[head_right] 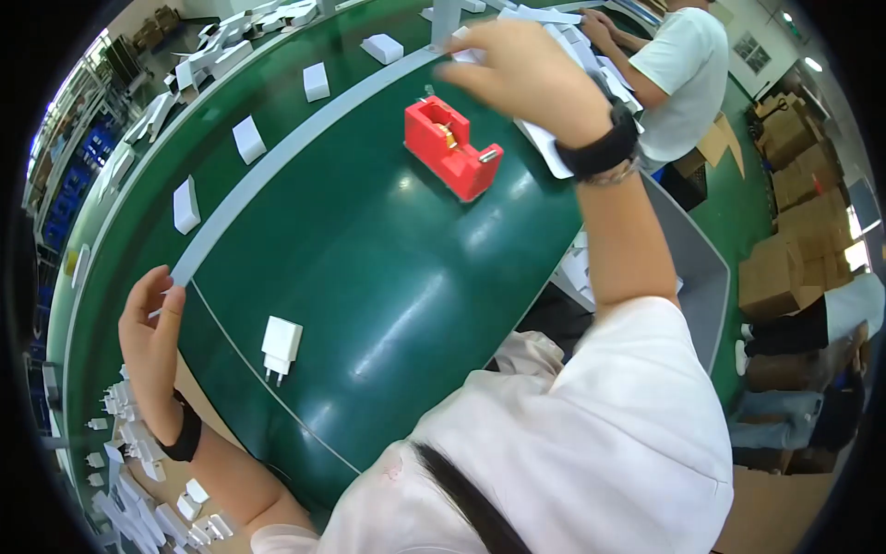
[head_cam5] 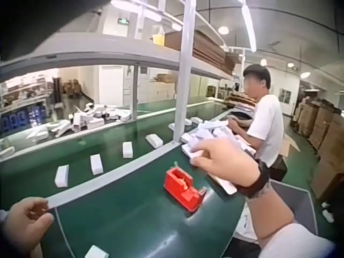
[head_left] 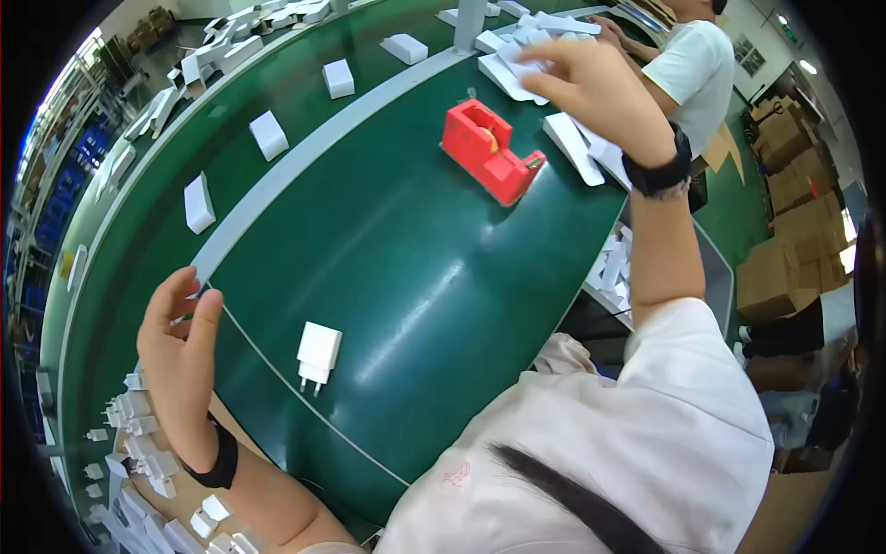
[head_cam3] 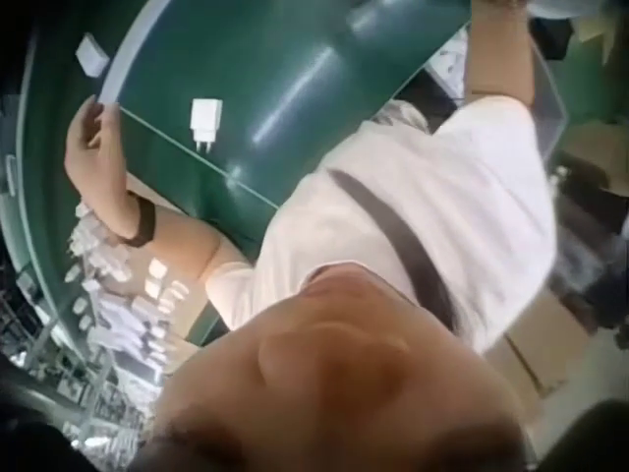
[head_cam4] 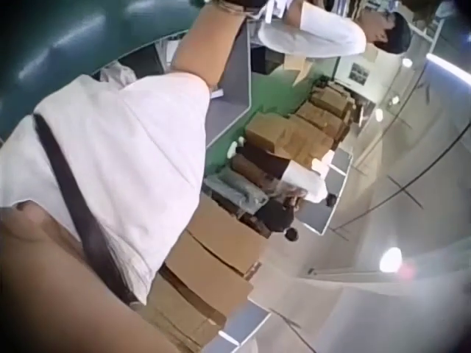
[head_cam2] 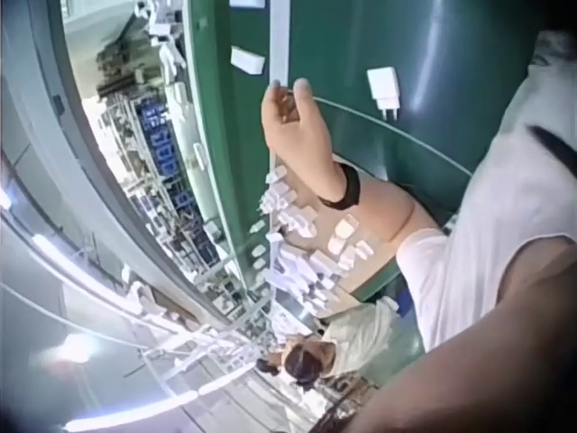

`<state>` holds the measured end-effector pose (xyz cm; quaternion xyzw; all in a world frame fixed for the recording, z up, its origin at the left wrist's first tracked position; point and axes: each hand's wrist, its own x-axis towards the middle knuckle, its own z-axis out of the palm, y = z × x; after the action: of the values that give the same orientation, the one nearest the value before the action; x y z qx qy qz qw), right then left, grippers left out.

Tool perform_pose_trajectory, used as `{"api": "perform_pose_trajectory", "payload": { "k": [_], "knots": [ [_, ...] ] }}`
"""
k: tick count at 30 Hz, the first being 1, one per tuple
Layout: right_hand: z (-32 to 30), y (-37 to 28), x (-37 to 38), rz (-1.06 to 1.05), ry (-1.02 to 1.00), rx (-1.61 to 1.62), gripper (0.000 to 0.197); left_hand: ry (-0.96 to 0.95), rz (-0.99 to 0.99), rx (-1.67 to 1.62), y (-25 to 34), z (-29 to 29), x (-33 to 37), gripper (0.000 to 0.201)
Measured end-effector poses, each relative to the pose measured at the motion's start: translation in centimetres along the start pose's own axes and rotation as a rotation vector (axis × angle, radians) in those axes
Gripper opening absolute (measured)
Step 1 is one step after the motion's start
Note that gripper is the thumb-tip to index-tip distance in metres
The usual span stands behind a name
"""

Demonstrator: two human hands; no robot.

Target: The person packages power adapters by hand, picking up a box and an adapter, sliding the adapter into the box, and closing the box flaps. The person then places the packaged box onto a conveyor belt and repeats the process.

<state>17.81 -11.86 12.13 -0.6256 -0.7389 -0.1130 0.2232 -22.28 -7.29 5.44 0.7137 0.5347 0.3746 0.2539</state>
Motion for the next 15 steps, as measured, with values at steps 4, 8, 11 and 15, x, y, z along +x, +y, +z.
{"api": "perform_pose_trajectory", "payload": {
  "k": [4,8,11,15],
  "knots": [
    [4.1,12.3,-7.6,0.391,-0.151,-0.279,0.057,-0.024,0.027,-0.096,2.1,0.6,-0.5,0.032],
    [9.8,12.5,-7.5,0.633,-0.408,-0.550,0.070,-0.077,0.067,-0.124,2.1,1.1,-2.1,0.031],
    [11.0,14.8,-6.9,0.510,-0.129,-0.249,0.070,-0.067,0.100,-0.145,2.2,1.7,-2.6,0.028],
    [7.3,11.3,-3.4,0.472,0.315,0.627,0.065,-0.063,0.114,-0.132,2.5,2.1,-2.9,0.028]
  ]
}}
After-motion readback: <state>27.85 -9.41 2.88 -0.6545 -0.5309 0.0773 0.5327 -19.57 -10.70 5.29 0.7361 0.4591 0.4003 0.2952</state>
